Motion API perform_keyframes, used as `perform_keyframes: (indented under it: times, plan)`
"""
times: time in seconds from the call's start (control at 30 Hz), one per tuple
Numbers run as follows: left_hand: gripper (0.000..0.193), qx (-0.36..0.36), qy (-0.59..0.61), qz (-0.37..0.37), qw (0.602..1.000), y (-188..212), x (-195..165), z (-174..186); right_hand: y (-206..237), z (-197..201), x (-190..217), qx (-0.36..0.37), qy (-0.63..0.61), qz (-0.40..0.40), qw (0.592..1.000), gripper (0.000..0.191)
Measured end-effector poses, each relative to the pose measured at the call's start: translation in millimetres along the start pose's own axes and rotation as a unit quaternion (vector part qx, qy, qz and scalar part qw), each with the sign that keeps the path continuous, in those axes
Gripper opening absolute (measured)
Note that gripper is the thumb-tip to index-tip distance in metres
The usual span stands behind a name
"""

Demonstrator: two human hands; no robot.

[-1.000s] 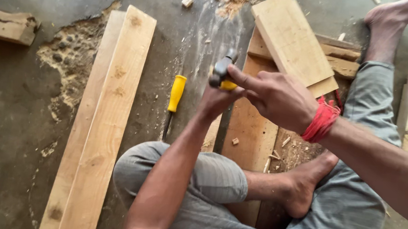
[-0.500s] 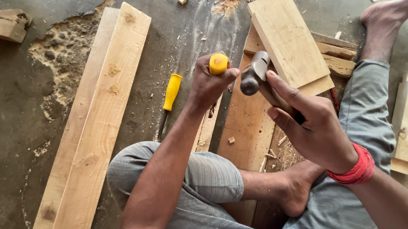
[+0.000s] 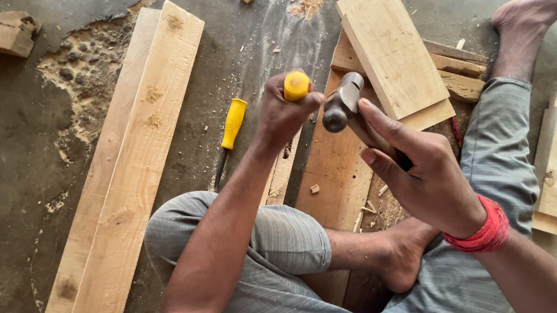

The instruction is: The person sits on the workshop floor and uses a hammer and chisel to cut a slot in a wooden plank, holding the chisel with one hand and striking it with the hammer. A second chisel with a yellow handle lies nearby on the floor among wood scraps.

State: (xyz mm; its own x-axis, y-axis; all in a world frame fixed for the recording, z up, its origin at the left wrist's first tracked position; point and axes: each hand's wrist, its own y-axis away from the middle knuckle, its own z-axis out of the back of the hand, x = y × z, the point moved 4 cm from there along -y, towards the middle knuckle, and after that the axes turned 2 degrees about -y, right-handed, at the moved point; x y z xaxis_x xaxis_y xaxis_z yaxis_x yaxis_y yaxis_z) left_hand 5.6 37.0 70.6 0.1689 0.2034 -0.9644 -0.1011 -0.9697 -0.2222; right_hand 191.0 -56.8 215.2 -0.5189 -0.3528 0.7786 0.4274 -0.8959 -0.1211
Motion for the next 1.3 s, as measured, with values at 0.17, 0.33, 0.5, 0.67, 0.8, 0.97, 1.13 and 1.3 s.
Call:
perform_keyframes:
  times: [0.17, 0.33, 0.5, 0.67, 0.8, 0.97, 1.13, 1.3]
  plan:
    - [0.012, 0.017, -0.021, -0.018, 0.999, 12.7, -6.5, -4.5, -12.6, 6.9, 12.9, -0.024, 0.041, 0.105, 0.993, 0.058]
    - [0.008, 0.010, -0.026, 0.011, 1.000, 23.2, -2.0, -0.6, -38.6, -4.6, 25.1, -0.021, 0.099, 0.189, 0.977, 0.051]
    - [0.007, 0.025, -0.058, 0.072, 0.995, 27.0, 21.5, -4.0, -49.7, -23.9, 18.0, 0.093, 0.183, 0.085, 0.975, 0.057]
    - [0.010, -0.024, 0.033, 0.006, 0.999, 28.7, 19.3, 10.7, -18.4, -1.0, 19.4, -0.025, 0.050, 0.136, 0.989, 0.054]
    - [0.009, -0.026, 0.088, -0.010, 0.996, 25.1, 3.7, 17.1, -2.3, 4.3, 12.0, -0.033, 0.024, 0.089, 0.995, 0.057]
    - [0.011, -0.028, 0.041, 0.023, 0.998, 20.4, -7.9, 9.0, 3.6, -0.8, 8.5, -0.010, 0.011, 0.066, 0.998, 0.059]
    - [0.012, -0.022, 0.055, 0.055, 0.997, 24.2, -4.4, 4.2, 12.6, -1.1, 3.9, -0.009, -0.003, 0.072, 0.997, 0.059]
    - [0.011, -0.018, 0.013, -0.005, 1.000, 28.9, -7.9, 1.6, 10.1, -4.8, 4.2, -0.001, 0.007, 0.048, 0.999, 0.060]
